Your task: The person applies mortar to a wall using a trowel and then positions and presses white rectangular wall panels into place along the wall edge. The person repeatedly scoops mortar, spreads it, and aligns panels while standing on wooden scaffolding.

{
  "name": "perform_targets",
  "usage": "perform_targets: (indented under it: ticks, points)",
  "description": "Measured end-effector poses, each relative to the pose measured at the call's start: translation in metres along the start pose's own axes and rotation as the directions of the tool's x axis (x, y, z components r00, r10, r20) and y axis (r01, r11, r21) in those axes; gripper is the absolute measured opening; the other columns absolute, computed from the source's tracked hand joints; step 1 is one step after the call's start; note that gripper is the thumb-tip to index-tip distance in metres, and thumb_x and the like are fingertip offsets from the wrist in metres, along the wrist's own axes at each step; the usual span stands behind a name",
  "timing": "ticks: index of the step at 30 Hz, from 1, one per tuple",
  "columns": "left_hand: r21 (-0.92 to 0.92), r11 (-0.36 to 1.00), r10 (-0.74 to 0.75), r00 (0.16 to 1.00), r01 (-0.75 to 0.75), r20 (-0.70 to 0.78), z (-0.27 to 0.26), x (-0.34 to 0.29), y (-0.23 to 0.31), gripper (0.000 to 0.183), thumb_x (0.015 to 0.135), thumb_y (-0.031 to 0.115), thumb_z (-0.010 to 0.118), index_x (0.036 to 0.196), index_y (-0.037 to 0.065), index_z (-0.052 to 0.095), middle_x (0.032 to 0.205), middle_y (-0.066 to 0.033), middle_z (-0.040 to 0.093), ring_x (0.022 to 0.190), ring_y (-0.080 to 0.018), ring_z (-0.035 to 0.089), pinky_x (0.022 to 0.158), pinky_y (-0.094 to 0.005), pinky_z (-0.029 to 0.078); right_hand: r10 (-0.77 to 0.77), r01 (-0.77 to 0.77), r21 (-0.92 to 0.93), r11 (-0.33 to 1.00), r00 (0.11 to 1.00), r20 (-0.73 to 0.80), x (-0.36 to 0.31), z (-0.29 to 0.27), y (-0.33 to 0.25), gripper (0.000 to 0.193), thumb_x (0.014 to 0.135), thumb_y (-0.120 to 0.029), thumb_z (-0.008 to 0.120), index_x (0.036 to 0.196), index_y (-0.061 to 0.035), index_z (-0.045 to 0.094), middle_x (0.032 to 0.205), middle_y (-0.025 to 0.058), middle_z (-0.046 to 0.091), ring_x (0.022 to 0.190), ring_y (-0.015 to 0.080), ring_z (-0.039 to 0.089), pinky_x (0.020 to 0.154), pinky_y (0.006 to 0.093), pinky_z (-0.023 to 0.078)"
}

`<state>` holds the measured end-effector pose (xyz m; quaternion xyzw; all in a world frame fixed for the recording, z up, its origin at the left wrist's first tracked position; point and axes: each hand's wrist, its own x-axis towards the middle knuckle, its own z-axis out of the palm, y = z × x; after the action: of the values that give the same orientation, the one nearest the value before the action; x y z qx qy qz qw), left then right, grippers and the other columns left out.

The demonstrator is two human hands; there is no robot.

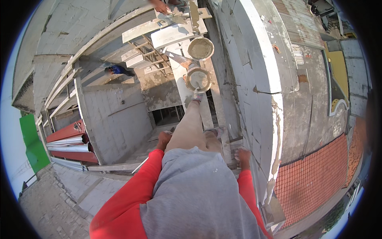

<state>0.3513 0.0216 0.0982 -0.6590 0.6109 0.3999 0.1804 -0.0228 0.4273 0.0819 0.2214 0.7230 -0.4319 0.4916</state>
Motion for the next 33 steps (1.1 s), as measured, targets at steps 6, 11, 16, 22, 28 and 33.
perform_targets:
  ticks: [6,11,16,22,28,33]
  points:
    - [0.003,0.983,0.18,0.971,-0.183,0.156,-0.034,0.106,0.0,0.021,0.089,0.02,0.071,0.103,0.006,0.077,0.097,-0.0126,0.079,0.086,-0.0258,0.078,0.073,-0.0363,0.058,-0.051,0.046,-0.106,0.993,0.998,-0.044,-0.028,0.023,0.001,0.023,0.098,-0.012,0.056,0.117,-0.0039,0.068,0.095,0.0165,0.073,0.068,0.0255,0.072,0.054,0.0386,0.058]
    - [-0.576,0.812,-0.009,0.99,0.09,0.143,-0.106,0.149,0.085,0.02,0.096,0.016,0.066,0.111,0.005,0.074,0.095,-0.0086,0.077,0.079,-0.0188,0.075,0.067,-0.0311,0.055,0.069,-0.074,-0.031,0.997,0.985,-0.156,-0.084,0.07,-0.032,0.019,0.096,-0.01,0.058,0.101,0.0017,0.072,0.078,0.0084,0.069,0.06,0.0197,0.07,0.05,0.0334,0.059]
    - [-0.545,0.822,-0.111,0.985,0.165,0.131,-0.134,0.132,0.124,0.024,0.1,0.016,0.063,0.115,0.0,0.072,0.097,-0.0095,0.077,0.078,-0.017,0.075,0.065,-0.0294,0.055,-0.012,-0.01,-0.204,0.979,0.994,-0.105,-0.071,0.089,-0.077,0.02,0.096,-0.009,0.058,0.104,0.0014,0.073,0.079,0.0077,0.069,0.059,0.0197,0.07,0.05,0.0344,0.059]
    - [-0.542,0.805,-0.199,0.97,0.242,0.138,-0.103,0.055,0.078,0.029,0.101,0.021,0.066,0.117,-0.002,0.072,0.091,-0.0081,0.076,0.079,-0.0141,0.073,0.062,-0.0284,0.053,0.017,-0.027,-0.297,0.955,0.999,-0.036,0.044,0.093,-0.078,0.023,0.095,-0.012,0.058,0.096,0.0,0.078,0.08,0.0099,0.072,0.058,0.0186,0.07,0.053,0.0342,0.058]
    - [-0.395,0.835,-0.298,0.918,0.384,0.262,-0.067,0.01,0.033,0.028,0.103,0.022,0.063,0.115,-0.001,0.074,0.088,-0.0083,0.075,0.072,-0.0119,0.066,0.062,-0.0278,0.052,-0.085,0.1,-0.463,0.881,0.995,0.052,0.131,0.132,-0.117,0.021,0.093,-0.011,0.061,0.095,-0.0014,0.079,0.082,0.0105,0.074,0.057,0.0186,0.07,0.05,0.0325,0.055]
    - [-0.254,0.934,-0.22,0.965,0.25,0.143,-0.047,0.032,0.024,0.034,0.101,0.029,0.063,0.107,-0.002,0.077,0.084,-0.008,0.076,0.074,-0.015,0.067,0.069,-0.0327,0.053,0.07,-0.061,-0.322,0.945,0.997,0.017,0.129,0.171,-0.141,0.019,0.093,-0.011,0.061,0.093,-0.0019,0.078,0.077,0.0087,0.072,0.056,0.0177,0.068,0.048,0.0322,0.053]
